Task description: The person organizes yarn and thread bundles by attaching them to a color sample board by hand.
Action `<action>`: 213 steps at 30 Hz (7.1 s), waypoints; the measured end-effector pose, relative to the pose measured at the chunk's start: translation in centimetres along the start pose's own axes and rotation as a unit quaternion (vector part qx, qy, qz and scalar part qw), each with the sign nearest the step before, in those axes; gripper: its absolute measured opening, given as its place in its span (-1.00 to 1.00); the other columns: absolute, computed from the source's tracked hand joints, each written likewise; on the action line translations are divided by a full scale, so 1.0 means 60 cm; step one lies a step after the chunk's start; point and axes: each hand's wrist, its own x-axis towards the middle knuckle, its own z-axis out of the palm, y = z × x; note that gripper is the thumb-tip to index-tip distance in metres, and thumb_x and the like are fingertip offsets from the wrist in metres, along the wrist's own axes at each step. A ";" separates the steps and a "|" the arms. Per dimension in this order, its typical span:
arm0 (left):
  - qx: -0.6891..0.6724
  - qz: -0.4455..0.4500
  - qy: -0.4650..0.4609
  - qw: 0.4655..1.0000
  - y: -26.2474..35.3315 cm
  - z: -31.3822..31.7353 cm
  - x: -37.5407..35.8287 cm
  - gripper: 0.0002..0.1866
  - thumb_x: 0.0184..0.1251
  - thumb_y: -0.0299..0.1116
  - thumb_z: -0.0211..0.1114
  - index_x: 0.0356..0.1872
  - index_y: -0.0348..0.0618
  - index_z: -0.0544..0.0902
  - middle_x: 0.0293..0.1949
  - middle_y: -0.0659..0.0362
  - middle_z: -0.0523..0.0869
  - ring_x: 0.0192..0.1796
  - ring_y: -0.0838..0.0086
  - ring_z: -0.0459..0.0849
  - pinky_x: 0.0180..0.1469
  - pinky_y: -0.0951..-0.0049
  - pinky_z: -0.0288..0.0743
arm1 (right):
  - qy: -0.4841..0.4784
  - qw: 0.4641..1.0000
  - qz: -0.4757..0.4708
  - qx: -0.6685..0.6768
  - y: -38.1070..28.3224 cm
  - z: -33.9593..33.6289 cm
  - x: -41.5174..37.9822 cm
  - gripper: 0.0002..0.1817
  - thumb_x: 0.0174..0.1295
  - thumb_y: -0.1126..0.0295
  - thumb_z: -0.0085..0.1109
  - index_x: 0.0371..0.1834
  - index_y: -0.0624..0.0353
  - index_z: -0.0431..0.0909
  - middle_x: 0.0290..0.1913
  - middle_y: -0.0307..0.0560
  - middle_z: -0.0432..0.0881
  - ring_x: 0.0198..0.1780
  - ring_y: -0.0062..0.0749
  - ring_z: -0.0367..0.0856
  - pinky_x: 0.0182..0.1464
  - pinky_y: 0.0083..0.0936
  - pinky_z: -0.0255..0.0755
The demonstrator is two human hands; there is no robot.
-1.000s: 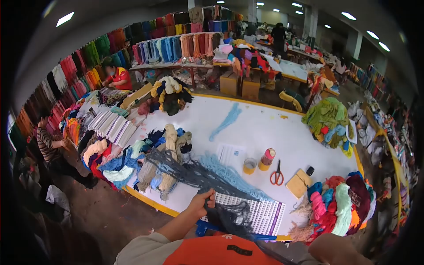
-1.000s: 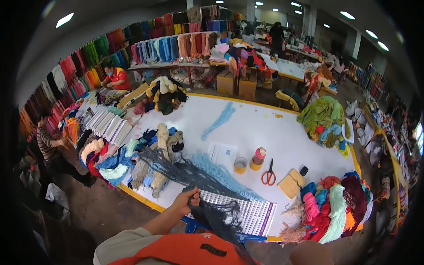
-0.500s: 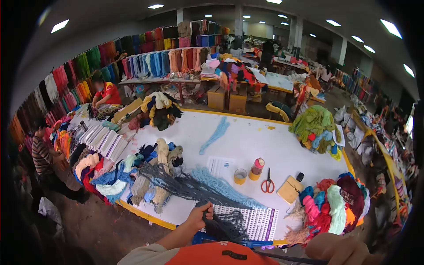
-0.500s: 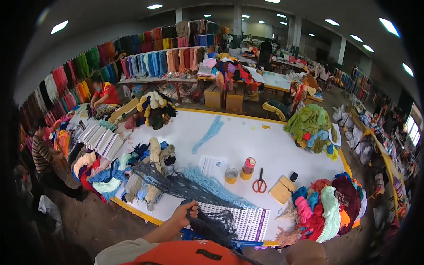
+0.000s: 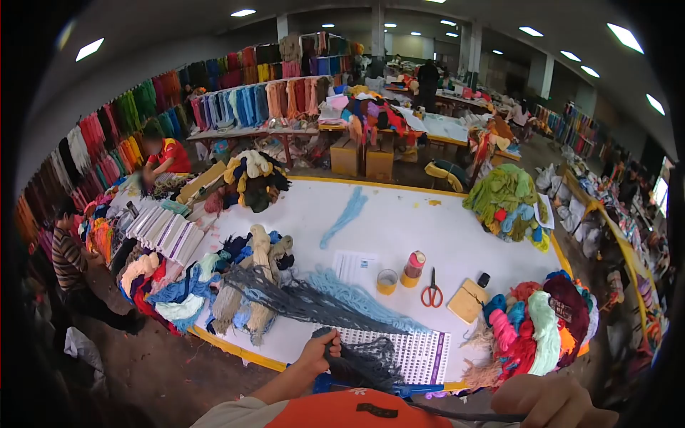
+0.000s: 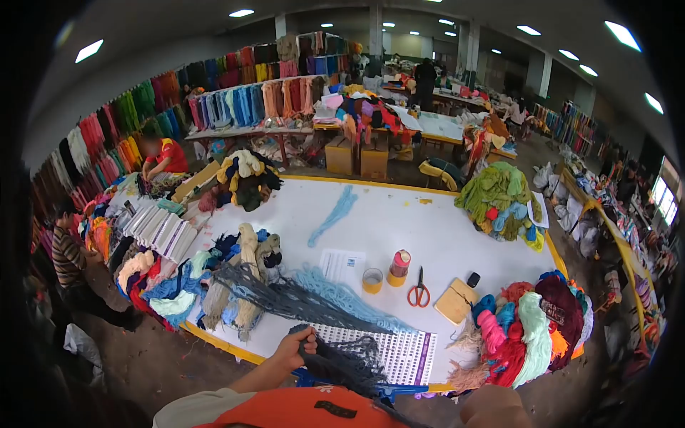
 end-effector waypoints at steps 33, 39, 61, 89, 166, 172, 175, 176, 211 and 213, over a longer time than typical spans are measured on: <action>-0.004 -0.022 -0.012 1.000 -0.002 -0.027 0.024 -0.85 0.50 -0.29 0.13 -0.23 -0.13 0.51 -0.47 0.28 0.49 -0.49 0.59 0.40 -0.43 0.58 0.30 | -0.146 0.962 -0.083 0.217 0.029 -0.050 0.065 -0.84 0.16 0.57 0.19 -0.28 0.01 0.62 -0.04 -0.55 0.66 -0.48 -0.60 0.45 -0.38 -0.62 0.21; -0.002 -0.020 0.007 1.000 -0.002 -0.025 0.016 -0.86 0.50 -0.31 0.13 -0.24 -0.13 0.50 -0.48 0.28 0.49 -0.49 0.58 0.39 -0.43 0.57 0.30 | -0.149 0.965 -0.089 0.199 0.027 -0.049 0.051 -0.80 0.18 0.55 0.20 -0.17 -0.02 0.60 -0.05 -0.50 0.67 -0.46 -0.54 0.50 -0.34 -0.58 0.27; -0.004 -0.010 0.033 0.999 -0.007 -0.024 0.018 -0.86 0.51 -0.31 0.12 -0.23 -0.13 0.49 -0.48 0.28 0.49 -0.48 0.58 0.39 -0.43 0.57 0.30 | -0.171 0.979 -0.062 0.097 0.030 -0.046 0.025 -0.56 0.23 0.47 0.25 0.20 -0.10 0.54 -0.08 -0.31 0.72 -0.41 -0.34 0.65 -0.18 -0.44 0.49; -0.096 0.401 -0.187 0.892 0.288 0.032 -0.096 -0.59 0.52 -0.08 0.10 0.21 -0.09 0.51 -0.28 0.29 0.62 -0.49 0.72 0.36 -0.54 0.71 0.25 | 0.736 0.607 0.152 -0.259 -0.076 -0.659 -0.645 -0.80 0.44 0.23 -0.04 -0.34 0.01 0.45 -0.51 -0.45 0.34 -0.60 -0.75 0.15 -0.57 -0.68 0.00; 0.639 0.171 -0.210 0.720 -0.066 0.121 -0.027 -0.78 0.44 -0.26 0.21 -0.26 -0.21 0.67 -0.44 0.22 0.73 -0.36 0.58 0.66 -0.25 0.49 0.52 | -0.231 0.846 0.398 -0.271 0.325 -0.029 -0.389 -0.82 0.32 0.28 0.12 -0.24 0.15 0.57 -0.48 0.11 0.61 -0.38 0.10 0.60 -0.26 -0.05 0.43; 0.661 0.155 -0.200 0.706 -0.063 0.126 -0.037 -0.77 0.46 -0.27 0.18 -0.30 -0.23 0.64 -0.49 0.25 0.68 -0.42 0.62 0.60 -0.31 0.53 0.49 | -0.260 0.834 0.414 -0.256 0.328 -0.030 -0.389 -0.83 0.31 0.30 0.11 -0.23 0.16 0.57 -0.47 0.11 0.61 -0.33 0.08 0.61 -0.23 -0.06 0.43; 0.625 0.090 -0.175 0.755 -0.069 0.120 -0.035 -0.75 0.48 -0.25 0.14 -0.31 -0.20 0.63 -0.50 0.28 0.65 -0.44 0.65 0.57 -0.35 0.55 0.46 | -0.265 0.835 0.407 -0.260 0.329 -0.031 -0.391 -0.83 0.32 0.30 0.11 -0.20 0.15 0.57 -0.47 0.09 0.62 -0.34 0.07 0.62 -0.18 -0.08 0.43; 0.605 0.072 -0.172 0.774 -0.069 0.119 -0.035 -0.75 0.50 -0.24 0.12 -0.29 -0.19 0.63 -0.48 0.30 0.65 -0.43 0.66 0.56 -0.36 0.56 0.46 | -0.265 0.835 0.407 -0.260 0.328 -0.031 -0.389 -0.83 0.32 0.30 0.11 -0.20 0.15 0.57 -0.47 0.09 0.62 -0.34 0.07 0.62 -0.18 -0.08 0.43; 0.227 -0.154 0.031 0.961 -0.163 0.039 0.335 -0.65 0.43 -0.25 0.17 0.13 -0.18 0.59 0.07 0.18 0.68 -0.54 0.73 0.23 -0.50 0.70 0.11 | 0.080 0.687 0.603 -0.396 0.478 -0.430 -0.675 -0.90 0.42 0.37 0.00 -0.15 0.11 0.49 -0.58 -0.03 0.46 -0.56 -0.30 0.48 -0.45 -0.33 0.37; 0.284 -0.184 0.082 0.937 -0.210 0.048 0.393 -0.69 0.43 -0.27 0.18 0.09 -0.17 0.63 0.05 0.19 0.71 -0.50 0.73 0.29 -0.49 0.70 0.13 | 0.034 0.666 0.649 -0.366 0.547 -0.398 -0.697 -0.87 0.38 0.28 0.05 -0.14 0.04 0.49 -0.57 0.08 0.57 -0.47 0.04 0.63 -0.39 -0.16 0.44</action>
